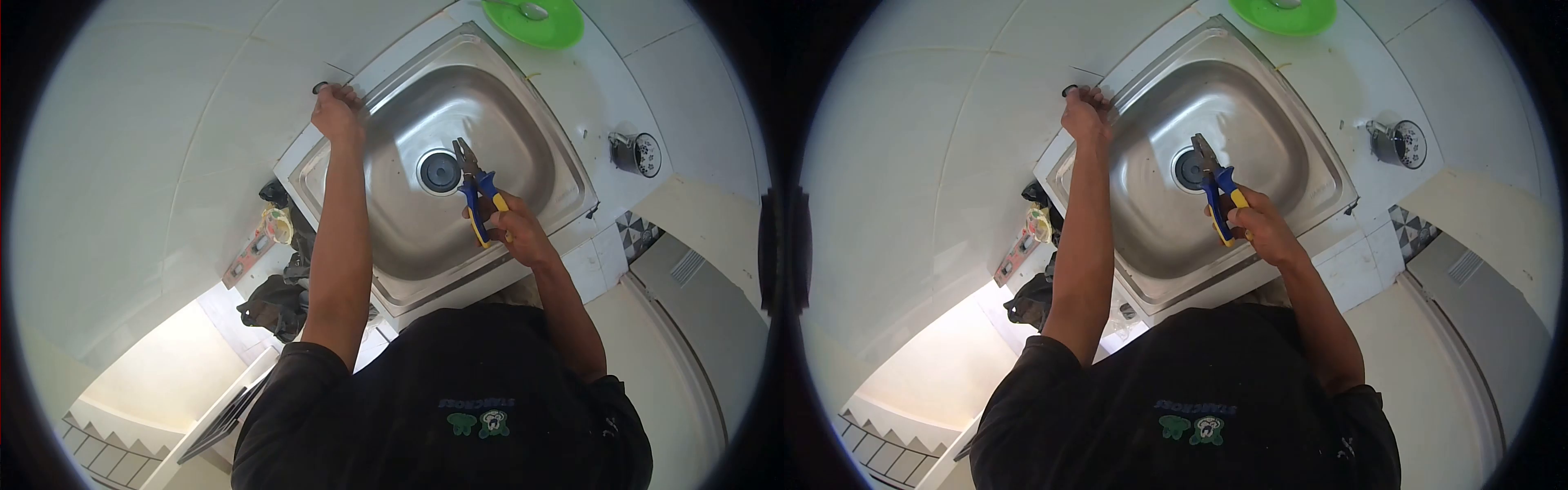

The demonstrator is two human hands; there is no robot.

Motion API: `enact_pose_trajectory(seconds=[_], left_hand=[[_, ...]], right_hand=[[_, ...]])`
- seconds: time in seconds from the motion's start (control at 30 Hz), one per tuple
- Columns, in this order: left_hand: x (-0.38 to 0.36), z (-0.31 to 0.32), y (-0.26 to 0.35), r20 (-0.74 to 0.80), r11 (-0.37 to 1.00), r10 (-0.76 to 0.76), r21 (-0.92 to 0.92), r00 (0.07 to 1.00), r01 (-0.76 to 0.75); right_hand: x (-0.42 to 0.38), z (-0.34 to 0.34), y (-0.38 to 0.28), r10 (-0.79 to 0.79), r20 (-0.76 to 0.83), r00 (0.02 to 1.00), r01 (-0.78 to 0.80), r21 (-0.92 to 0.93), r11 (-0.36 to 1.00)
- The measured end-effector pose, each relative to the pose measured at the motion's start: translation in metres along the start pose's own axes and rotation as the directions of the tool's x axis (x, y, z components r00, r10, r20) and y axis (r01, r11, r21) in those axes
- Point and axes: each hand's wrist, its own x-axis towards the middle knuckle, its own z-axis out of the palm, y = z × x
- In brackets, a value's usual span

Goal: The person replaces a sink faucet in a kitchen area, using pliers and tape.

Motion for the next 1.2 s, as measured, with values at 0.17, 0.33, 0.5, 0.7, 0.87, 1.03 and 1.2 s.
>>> enact_pose_trajectory(seconds=[0.17,0.33,0.5,0.7,0.87,1.03,1.2], left_hand=[[0.002,-0.005,0.002,0.107,0.918,-0.233,-0.305,0.967,0.255],[-0.005,0.001,0.004,-0.089,0.979,0.144,0.161,0.986,-0.128],[0.006,-0.009,0.002,0.002,0.998,0.054,-0.039,0.999,-0.054],[-0.006,0.005,0.011,-0.083,0.991,0.061,0.125,0.995,-0.05],[-0.004,0.002,0.007,-0.105,0.867,0.289,0.451,0.952,-0.213],[-0.006,0.003,0.004,-0.097,0.992,-0.058,-0.115,0.994,0.047],[-0.064,0.025,-0.011,0.22,0.935,0.013,0.344,0.975,-0.09]], right_hand=[[-0.008,-0.01,0.006,-0.011,-0.016,1.0,0.012,0.027,1.0],[-0.012,-0.016,0.01,-0.033,-0.043,0.999,0.035,0.034,0.999],[-0.012,-0.025,0.013,-0.019,-0.02,1.0,0.019,-0.012,1.0],[-0.013,-0.02,0.006,-0.009,-0.022,1.0,0.009,0.012,1.0],[-0.012,-0.019,0.002,-0.003,-0.016,1.0,0.003,-0.015,1.0],[-0.012,-0.02,0.002,-0.005,0.001,1.0,0.005,-0.014,1.0],[-0.015,-0.026,-0.003,0.002,0.024,1.0,-0.002,-0.002,1.0]])
